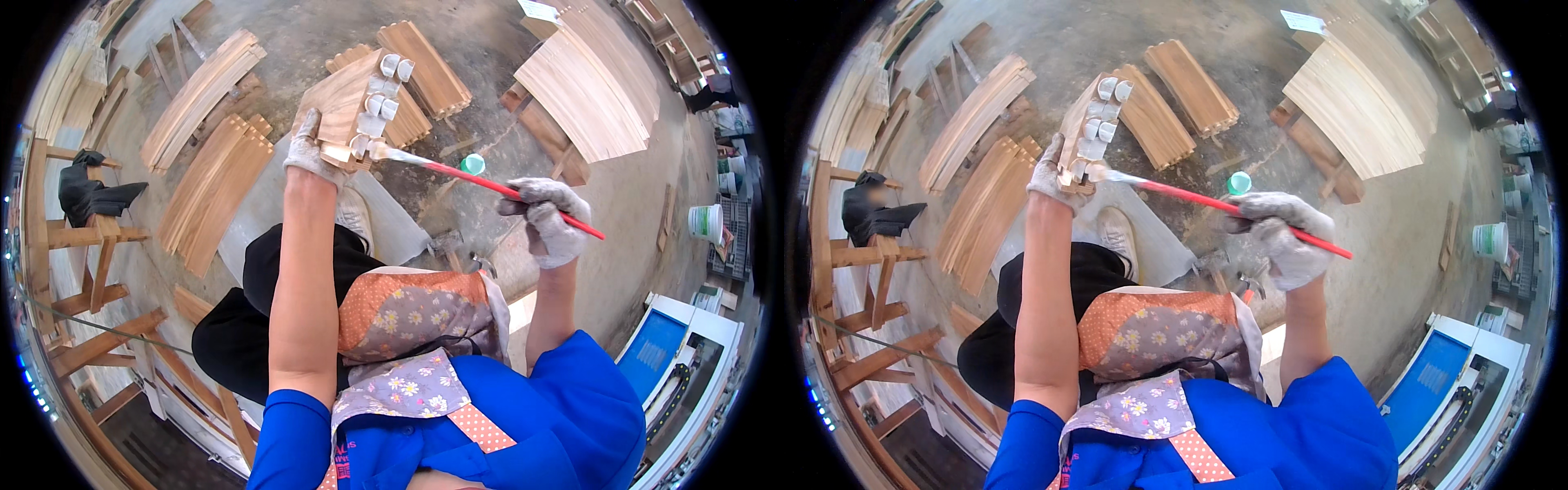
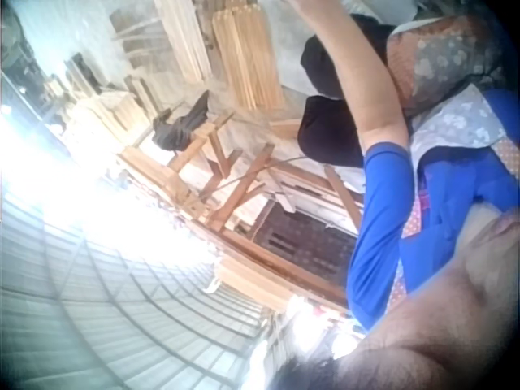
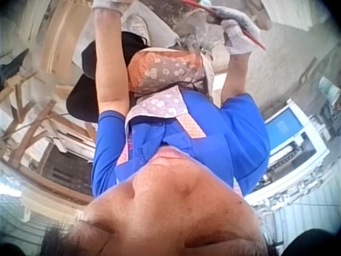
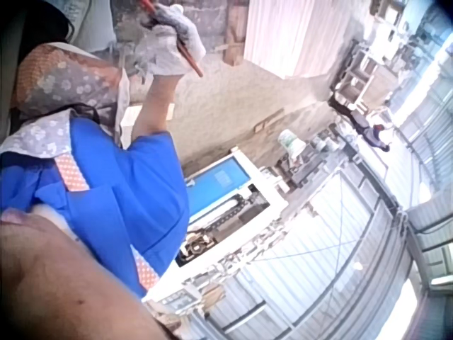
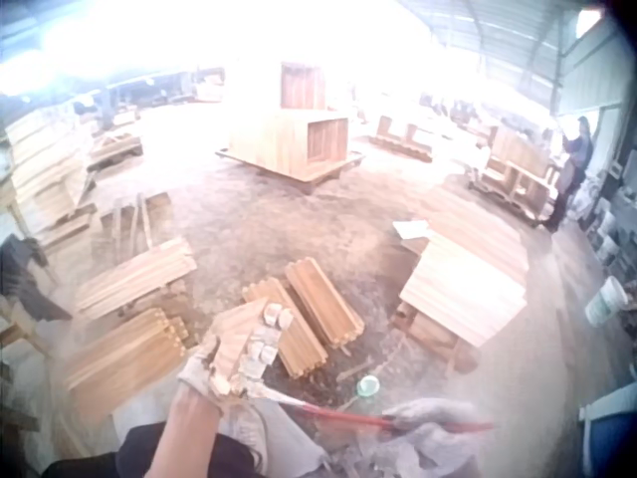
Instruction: The person sits on the floor in a workshop and applies glue to the ends of wooden planks using a brush. They pick up a plank, apply glue to the grooves, and place it back on a stack, repeating this process for multiple pieces.
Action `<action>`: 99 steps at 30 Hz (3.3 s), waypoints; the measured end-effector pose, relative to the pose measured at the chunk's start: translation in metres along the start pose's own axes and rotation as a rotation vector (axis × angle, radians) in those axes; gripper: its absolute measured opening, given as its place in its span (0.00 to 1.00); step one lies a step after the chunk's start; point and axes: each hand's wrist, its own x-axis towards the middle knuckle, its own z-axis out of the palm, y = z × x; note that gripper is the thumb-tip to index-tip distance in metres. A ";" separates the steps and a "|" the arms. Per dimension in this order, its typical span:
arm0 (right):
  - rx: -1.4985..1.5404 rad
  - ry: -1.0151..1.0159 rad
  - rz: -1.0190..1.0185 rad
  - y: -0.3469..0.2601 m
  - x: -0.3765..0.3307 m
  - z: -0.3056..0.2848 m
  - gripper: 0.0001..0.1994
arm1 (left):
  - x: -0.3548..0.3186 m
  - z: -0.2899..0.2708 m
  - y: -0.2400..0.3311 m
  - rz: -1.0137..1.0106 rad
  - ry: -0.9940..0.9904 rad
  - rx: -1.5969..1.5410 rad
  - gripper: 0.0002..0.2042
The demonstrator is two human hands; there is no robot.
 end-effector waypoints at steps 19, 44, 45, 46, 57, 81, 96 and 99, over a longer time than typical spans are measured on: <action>0.156 0.037 0.013 -0.003 0.003 0.015 0.09 | 0.015 -0.020 0.012 -0.024 -0.147 -0.038 0.22; 0.044 0.132 -0.086 -0.024 0.007 -0.001 0.09 | 0.009 -0.040 0.013 -0.020 -0.394 0.014 0.19; 0.022 0.145 -0.102 -0.030 0.008 0.005 0.09 | 0.011 -0.043 0.014 -0.032 -0.411 0.044 0.19; 0.005 0.153 -0.119 -0.034 0.010 0.015 0.09 | 0.008 -0.043 0.015 -0.046 -0.400 -0.010 0.20; 0.115 0.464 0.131 0.006 0.003 -0.047 0.09 | 0.009 -0.057 0.082 0.151 -0.650 -0.061 0.31; -0.169 0.804 0.790 0.254 0.018 -0.165 0.11 | -0.016 -0.284 0.151 0.267 0.273 1.944 0.24; 0.012 0.659 1.248 0.279 -0.032 -0.128 0.10 | 0.093 -0.371 0.076 -0.215 -0.094 1.736 0.25; 0.030 0.639 1.364 0.271 -0.059 -0.117 0.08 | 0.105 -0.374 0.074 -0.176 -0.102 1.791 0.22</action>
